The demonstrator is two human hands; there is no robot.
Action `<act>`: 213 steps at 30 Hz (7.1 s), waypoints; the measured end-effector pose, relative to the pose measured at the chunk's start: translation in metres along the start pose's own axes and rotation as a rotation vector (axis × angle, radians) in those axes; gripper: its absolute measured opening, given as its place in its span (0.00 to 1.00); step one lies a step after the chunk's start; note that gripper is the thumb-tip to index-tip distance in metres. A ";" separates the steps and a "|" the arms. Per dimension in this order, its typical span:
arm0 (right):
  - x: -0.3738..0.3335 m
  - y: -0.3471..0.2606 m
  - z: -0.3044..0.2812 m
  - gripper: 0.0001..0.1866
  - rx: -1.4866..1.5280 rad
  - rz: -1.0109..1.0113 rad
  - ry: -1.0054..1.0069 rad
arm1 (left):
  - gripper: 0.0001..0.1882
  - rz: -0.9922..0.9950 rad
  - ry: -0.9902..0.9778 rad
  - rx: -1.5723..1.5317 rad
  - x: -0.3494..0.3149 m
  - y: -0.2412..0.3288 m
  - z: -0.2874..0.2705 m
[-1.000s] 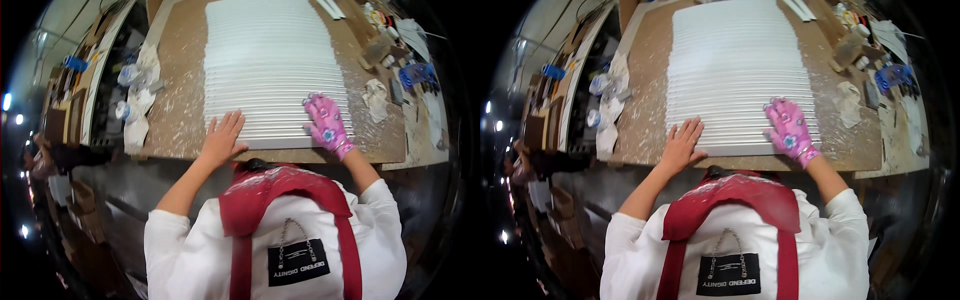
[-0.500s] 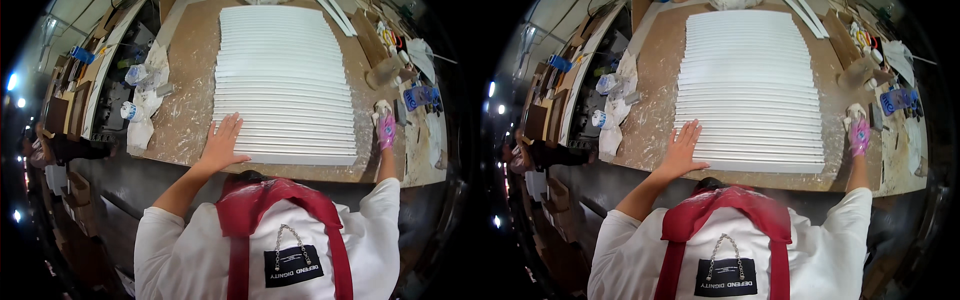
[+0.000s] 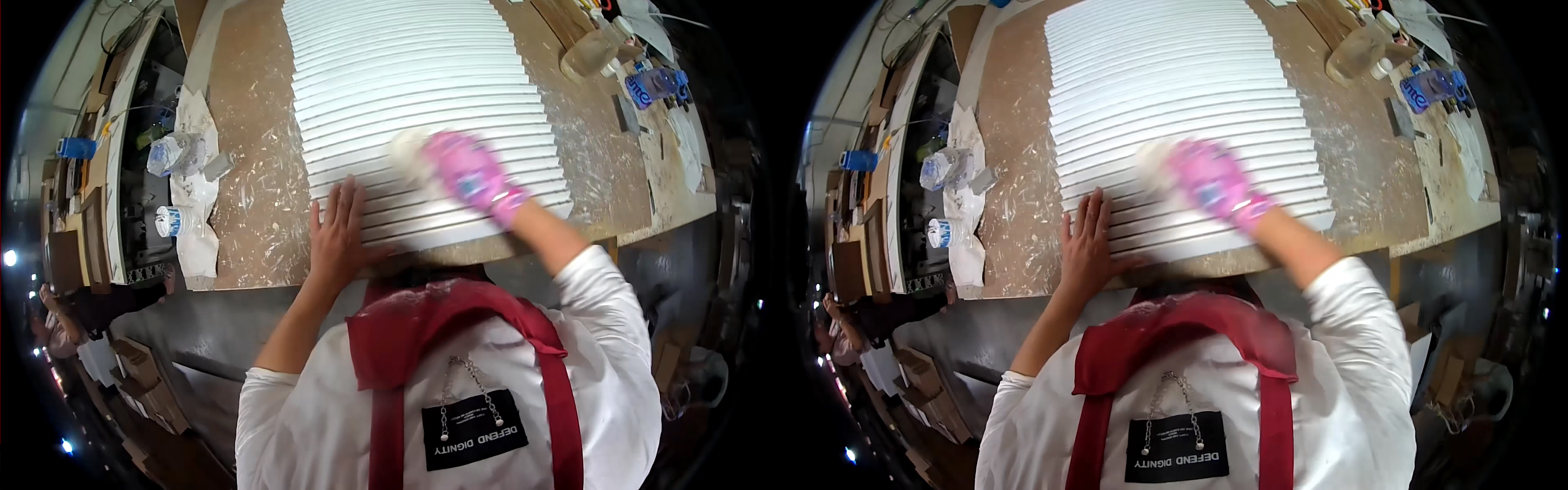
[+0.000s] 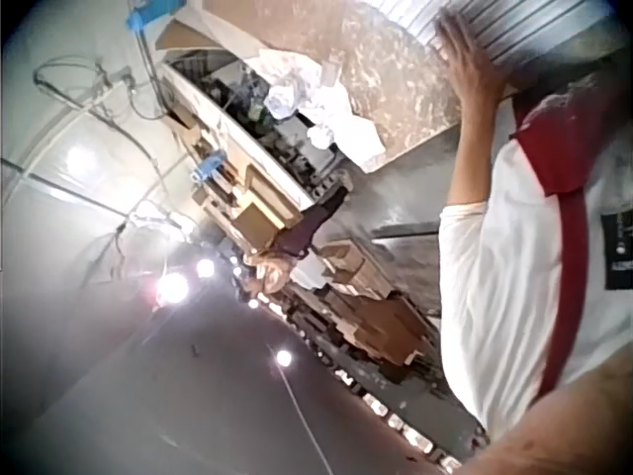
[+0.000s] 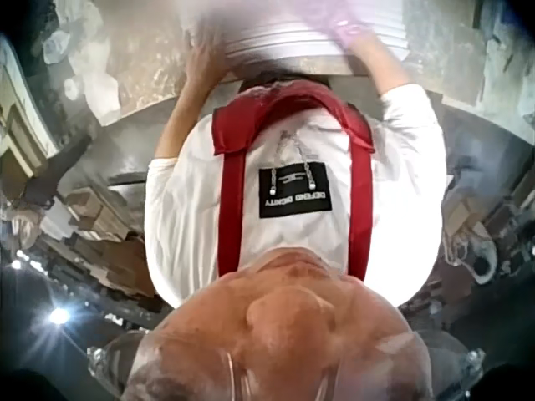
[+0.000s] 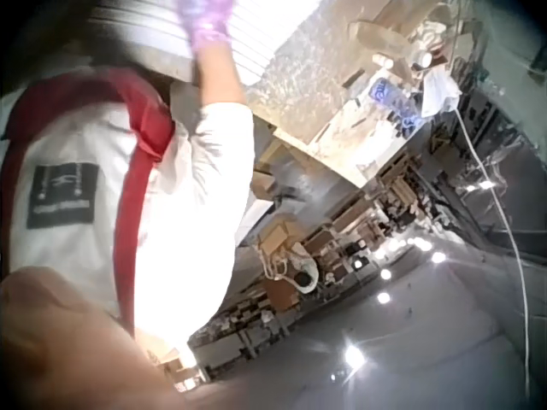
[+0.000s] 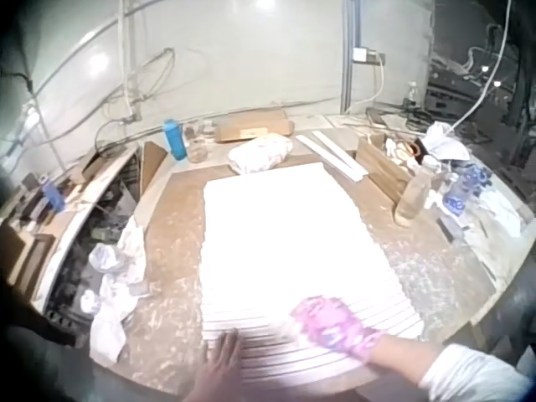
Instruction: The person wipes down white wooden furniture slats with a cloth dampened from a bottle and uses a sanding block to smooth the surface of the slats.
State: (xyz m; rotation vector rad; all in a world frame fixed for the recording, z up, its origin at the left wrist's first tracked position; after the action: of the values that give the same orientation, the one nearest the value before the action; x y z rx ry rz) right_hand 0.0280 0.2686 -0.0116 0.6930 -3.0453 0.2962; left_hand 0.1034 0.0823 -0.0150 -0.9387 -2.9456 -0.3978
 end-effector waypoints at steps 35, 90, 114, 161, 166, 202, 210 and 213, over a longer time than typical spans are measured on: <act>-0.265 0.252 -0.188 0.29 1.385 0.420 0.697 | 0.12 0.374 -0.050 -1.474 0.313 0.242 -0.095; -0.218 0.356 -0.062 0.36 1.694 0.617 0.721 | 0.48 0.153 -0.092 -0.896 0.481 0.188 0.028; -0.199 0.374 -0.161 0.28 0.687 0.775 1.292 | 0.36 0.753 0.179 -0.377 0.478 0.312 0.064; -0.198 0.277 -0.038 0.24 2.542 0.497 0.744 | 0.33 1.026 0.111 0.414 0.349 0.280 -0.034; -0.216 0.291 -0.031 0.25 2.408 0.576 0.786 | 0.34 1.012 0.027 0.313 0.364 0.277 -0.012; -0.272 0.291 -0.048 0.23 2.088 0.739 1.065 | 0.41 0.199 0.430 -0.868 0.461 0.166 0.044; -0.313 0.289 0.007 0.29 2.266 0.854 1.131 | 0.42 0.287 0.317 -0.841 0.494 0.245 0.060; -0.298 0.288 0.011 0.27 2.417 0.767 1.007 | 0.42 0.409 0.361 -0.882 0.503 0.268 0.069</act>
State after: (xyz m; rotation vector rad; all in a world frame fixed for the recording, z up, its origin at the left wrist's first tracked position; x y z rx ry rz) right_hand 0.1736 0.6486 -0.0885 -0.7359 -0.5144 2.7293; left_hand -0.1508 0.5949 0.0308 -1.2908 -2.1226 -1.6790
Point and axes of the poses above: each hand's wrist, its own x-axis towards the middle knuckle, its own z-axis out of the palm, y = z × x, the point moved 8 cm from there along x, towards the middle knuckle, and after that the axes turned 10 degrees about z, right-handed, at the moved point
